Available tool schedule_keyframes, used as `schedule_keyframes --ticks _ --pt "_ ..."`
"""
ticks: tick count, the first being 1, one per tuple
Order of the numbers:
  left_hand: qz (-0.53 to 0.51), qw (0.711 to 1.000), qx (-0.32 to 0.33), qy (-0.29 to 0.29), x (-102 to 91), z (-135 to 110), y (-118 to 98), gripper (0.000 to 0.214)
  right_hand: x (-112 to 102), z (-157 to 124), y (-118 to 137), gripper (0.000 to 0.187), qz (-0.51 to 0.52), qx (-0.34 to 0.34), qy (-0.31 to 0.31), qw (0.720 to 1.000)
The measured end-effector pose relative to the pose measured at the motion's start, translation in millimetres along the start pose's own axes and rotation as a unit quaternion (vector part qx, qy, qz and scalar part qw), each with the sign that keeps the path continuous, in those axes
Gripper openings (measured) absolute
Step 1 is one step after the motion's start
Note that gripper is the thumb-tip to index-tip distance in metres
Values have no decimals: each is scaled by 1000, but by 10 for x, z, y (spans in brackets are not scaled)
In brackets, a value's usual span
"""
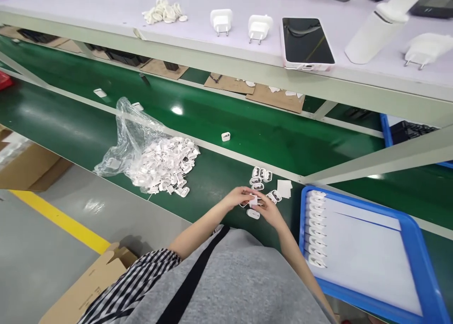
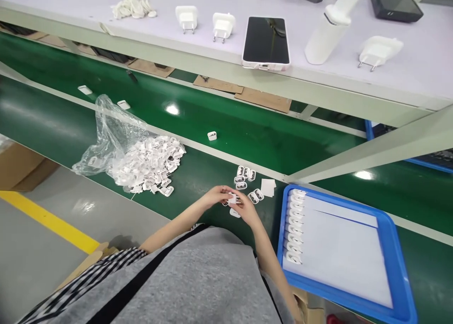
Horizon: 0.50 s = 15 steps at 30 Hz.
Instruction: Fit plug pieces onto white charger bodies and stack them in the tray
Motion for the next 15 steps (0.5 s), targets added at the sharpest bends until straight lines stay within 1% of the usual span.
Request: schedule_keyframes --ticks 1,2,3,4,5,6,7,8,10,11,12,15 --pt "-20 1000 2 17 77 12 -14 23 -13 -9 0 44 1 -5 0 1000" --pt "-32 999 4 24 113 23 -12 24 -34 -19 -8 41 0 -5 -3 1000" --pt "-33 999 7 16 111 33 7 25 -58 -28 -24 38 -1 2 -8 1000" --pt "-14 1000 8 -6 80 41 43 26 -81 -35 -47 35 2 13 -12 1000" --pt "28 999 12 -41 30 46 91 27 -102 -40 -74 33 14 26 -19 999" --pt "92 992 17 -81 -24 49 149 29 -122 -41 -101 32 32 37 -31 998" --pt "168 979 23 -116 -66 49 212 32 -139 -38 -126 32 55 43 -50 996" --pt "244 959 27 -139 -86 50 277 37 -155 -31 -147 32 78 43 -74 993" --pt "362 920 33 -146 -61 63 405 48 -171 -3 -180 28 111 28 -114 987" --pt "396 907 35 -139 -28 76 458 49 -170 16 -192 25 115 20 -123 986" --pt "416 898 37 -135 4 93 496 46 -164 39 -202 23 111 12 -127 986" --pt "440 882 49 -159 33 160 516 31 -137 120 -224 21 78 2 -121 990"
Point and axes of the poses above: each hand's wrist, its own z-axis towards the middle knuckle, its own x-axis out of the palm, y = z × x, the point moved 3 cm from there along z, towards the middle knuckle, and after that the axes turned 9 degrees about z, right-handed, at the moved point
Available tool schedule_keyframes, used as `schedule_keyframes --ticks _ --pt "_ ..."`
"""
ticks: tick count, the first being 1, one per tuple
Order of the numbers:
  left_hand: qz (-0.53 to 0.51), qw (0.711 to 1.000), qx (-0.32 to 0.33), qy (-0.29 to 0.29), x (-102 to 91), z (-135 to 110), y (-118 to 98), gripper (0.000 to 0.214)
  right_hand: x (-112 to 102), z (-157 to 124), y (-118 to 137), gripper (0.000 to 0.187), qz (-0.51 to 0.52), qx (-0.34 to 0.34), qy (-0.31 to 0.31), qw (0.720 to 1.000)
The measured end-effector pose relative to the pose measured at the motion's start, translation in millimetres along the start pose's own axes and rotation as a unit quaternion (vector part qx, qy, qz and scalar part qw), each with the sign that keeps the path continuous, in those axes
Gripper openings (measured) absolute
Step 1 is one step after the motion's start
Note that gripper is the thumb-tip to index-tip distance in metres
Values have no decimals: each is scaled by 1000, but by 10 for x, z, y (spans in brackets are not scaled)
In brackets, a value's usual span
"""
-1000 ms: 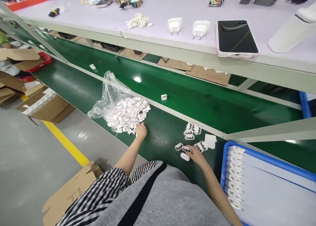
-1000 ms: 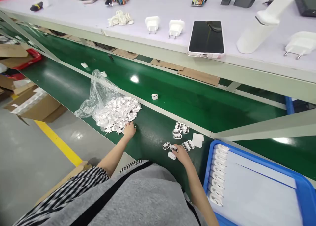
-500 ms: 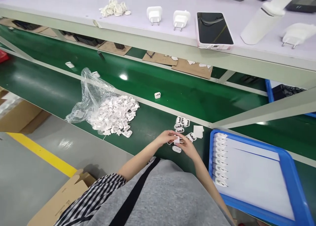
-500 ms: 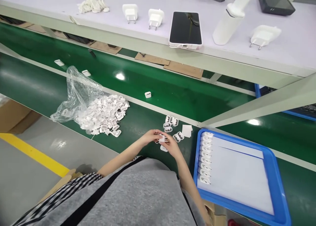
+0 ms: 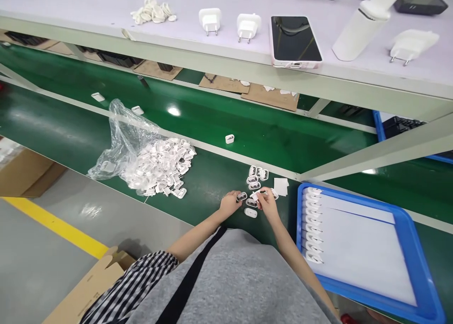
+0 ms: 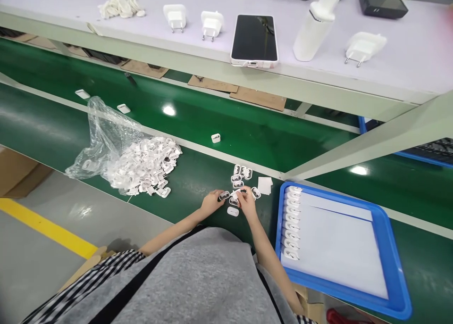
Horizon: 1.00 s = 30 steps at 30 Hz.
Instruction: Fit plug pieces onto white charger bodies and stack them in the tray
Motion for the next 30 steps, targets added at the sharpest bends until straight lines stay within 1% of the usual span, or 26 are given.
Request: schedule_keyframes --ticks 2,5,8,10,12,14,17,19,21,23,25,26,28,30 --pt "4 1000 1 -22 -33 63 14 31 29 60 -17 21 -33 3 0 999" --pt "3 999 17 -32 -100 137 62 39 85 166 -46 16 -122 36 -16 992" --pt "1 999 36 -29 -121 148 102 48 181 275 -41 12 -234 63 -32 970" --pt "3 998 47 -35 -115 133 111 50 269 337 -24 14 -300 75 -29 951" --pt "3 997 57 -52 -107 118 110 46 352 383 -9 18 -344 88 -24 935" --pt "4 995 67 -69 -106 114 108 37 412 411 0 21 -361 93 -16 928" --pt "7 995 63 -74 -112 125 126 31 434 418 0 27 -359 90 13 929" --pt "10 996 60 -67 -116 134 149 32 416 403 -8 30 -359 84 61 928" --pt "8 996 62 -64 -117 135 173 32 393 377 -22 34 -357 81 128 922" --pt "-2 996 66 -65 -113 127 196 32 385 349 -33 41 -362 69 198 908" --pt "-20 995 76 -63 -99 108 207 33 384 331 -28 48 -403 31 226 886" --pt "-31 994 85 -59 -88 96 205 34 386 327 -21 46 -438 4 223 871" --pt "-51 993 89 -49 -63 67 197 40 391 322 -8 34 -511 -46 196 836" --pt "-64 995 63 -50 -40 37 195 46 394 319 -7 27 -552 -81 176 811"
Point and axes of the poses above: each hand's wrist, its own z-axis towards the middle knuckle, its own x-axis out of the palm, y = z × x, the point moved 3 cm from there along z, towards the middle knuckle, and after that the axes turned 9 degrees about z, right-handed, at the moved point
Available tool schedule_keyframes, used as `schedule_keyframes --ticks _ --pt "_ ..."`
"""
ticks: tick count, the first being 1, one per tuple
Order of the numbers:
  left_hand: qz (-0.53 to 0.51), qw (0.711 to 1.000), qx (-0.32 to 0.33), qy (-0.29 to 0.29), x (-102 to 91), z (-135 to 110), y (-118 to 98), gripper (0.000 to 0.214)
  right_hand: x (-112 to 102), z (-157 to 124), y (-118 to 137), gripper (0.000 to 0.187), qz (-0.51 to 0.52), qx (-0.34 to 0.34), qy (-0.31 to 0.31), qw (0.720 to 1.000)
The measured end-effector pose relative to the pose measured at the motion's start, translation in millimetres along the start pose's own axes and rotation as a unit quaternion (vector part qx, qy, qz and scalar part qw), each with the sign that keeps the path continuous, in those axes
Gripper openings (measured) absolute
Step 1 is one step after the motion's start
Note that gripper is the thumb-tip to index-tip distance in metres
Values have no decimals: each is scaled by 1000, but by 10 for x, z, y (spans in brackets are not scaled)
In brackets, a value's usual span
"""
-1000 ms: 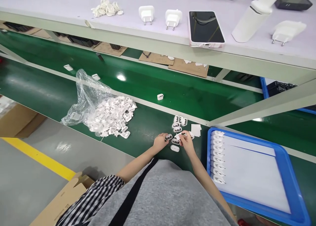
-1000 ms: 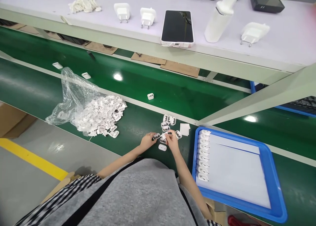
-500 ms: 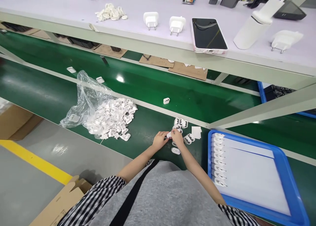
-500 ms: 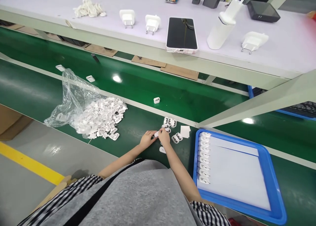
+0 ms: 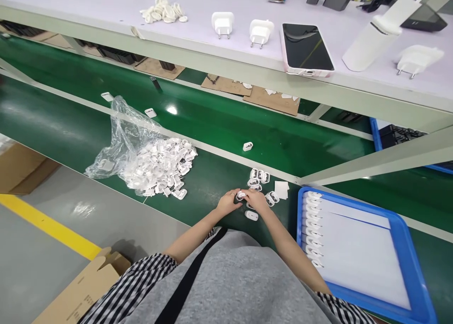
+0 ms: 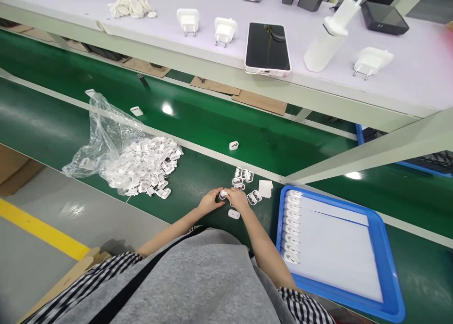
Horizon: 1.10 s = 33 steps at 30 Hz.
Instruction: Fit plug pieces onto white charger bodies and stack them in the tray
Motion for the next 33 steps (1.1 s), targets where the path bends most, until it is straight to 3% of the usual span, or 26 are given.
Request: schedule_keyframes --ticks 5,9,14,21,27,33 --pt "2 998 -64 -20 44 -35 -16 35 25 12 -45 23 12 -55 -24 998" --pt "20 998 -51 -20 34 -4 -28 29 47 18 -87 21 29 -74 -30 996" --pt "55 998 -34 17 4 17 -11 36 65 -7 -44 22 4 -73 -32 997" --pt "157 987 9 31 -28 38 -83 32 40 -3 55 27 -92 0 59 994" --pt "244 960 76 114 -78 153 -170 25 16 -17 107 19 -129 24 84 988" --pt "272 945 72 168 -90 258 -225 23 8 21 122 17 -150 29 99 983"
Point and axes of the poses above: each hand's wrist, its own z-axis towards the middle knuckle, its own x-axis out of the palm, y = z × x, the point moved 3 cm from there along z, towards the middle knuckle, and after that the axes turned 9 degrees about z, right-handed, at the moved point
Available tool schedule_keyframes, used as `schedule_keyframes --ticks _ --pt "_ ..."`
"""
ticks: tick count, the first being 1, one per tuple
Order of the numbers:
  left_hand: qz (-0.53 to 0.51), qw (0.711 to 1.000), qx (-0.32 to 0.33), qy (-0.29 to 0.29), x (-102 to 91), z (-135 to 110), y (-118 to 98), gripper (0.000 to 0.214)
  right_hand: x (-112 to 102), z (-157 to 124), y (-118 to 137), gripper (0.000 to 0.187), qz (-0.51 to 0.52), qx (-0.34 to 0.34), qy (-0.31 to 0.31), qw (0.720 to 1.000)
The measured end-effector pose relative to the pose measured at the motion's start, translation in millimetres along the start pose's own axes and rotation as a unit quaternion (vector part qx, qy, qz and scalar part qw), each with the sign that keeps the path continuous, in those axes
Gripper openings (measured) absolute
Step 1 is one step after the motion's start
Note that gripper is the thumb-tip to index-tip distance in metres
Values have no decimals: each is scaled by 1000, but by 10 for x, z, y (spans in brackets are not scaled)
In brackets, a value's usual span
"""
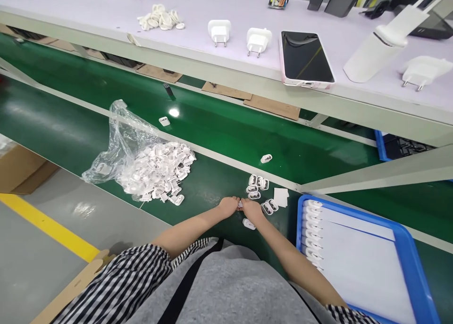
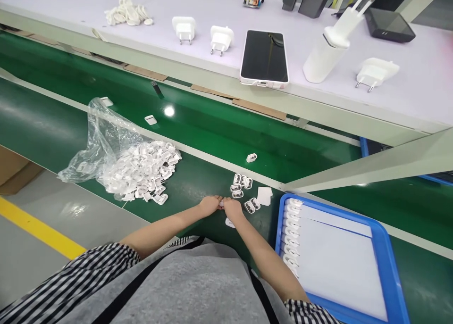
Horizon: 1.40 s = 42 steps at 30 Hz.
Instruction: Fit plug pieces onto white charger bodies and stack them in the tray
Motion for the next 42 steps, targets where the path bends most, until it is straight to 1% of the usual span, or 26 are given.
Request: schedule_keyframes --ticks 3,7,9,16,22,26,28,33,35,37,39,40,42 --pt "5 1000 6 2 48 -16 -2 24 5 5 -13 18 1 -17 9 1000" --pt "9 999 44 -29 136 -46 10 27 27 16 -48 20 5 -32 24 999" --pt "10 998 46 -31 143 -30 24 28 33 35 -64 18 10 -34 29 999" --pt "21 999 36 33 9 60 28 27 20 79 -115 16 28 -33 41 998" --pt "14 998 28 59 -30 114 8 26 7 91 -128 15 42 -27 48 998" --pt "11 997 12 73 -14 150 -19 22 51 102 -128 16 42 -31 43 998" --pt "8 998 11 62 35 117 -17 24 89 83 -130 17 38 -35 34 998" --pt "-45 997 50 -35 197 -33 29 37 164 11 -130 23 23 -38 28 999" --pt "-61 997 32 -39 238 -49 62 37 168 9 -114 23 39 -30 37 998" --pt "-69 997 18 -41 240 -36 72 34 139 19 -81 20 55 -22 45 997" --pt "-72 996 16 -52 212 -13 58 30 42 25 -63 18 63 -15 51 997" --pt "-73 996 16 -58 193 -2 47 29 -48 26 -83 17 69 -2 50 996" --pt "-73 996 9 -59 162 17 31 28 -325 28 -223 18 88 47 31 995"
Point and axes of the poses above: each hand's wrist, its own z-axis towards the middle knuckle, its own x-axis out of the palm, y = z × x, the point moved 3 cm from there along z, towards the middle knuckle, and after that the axes turned 9 degrees about z, right-handed, at the moved point
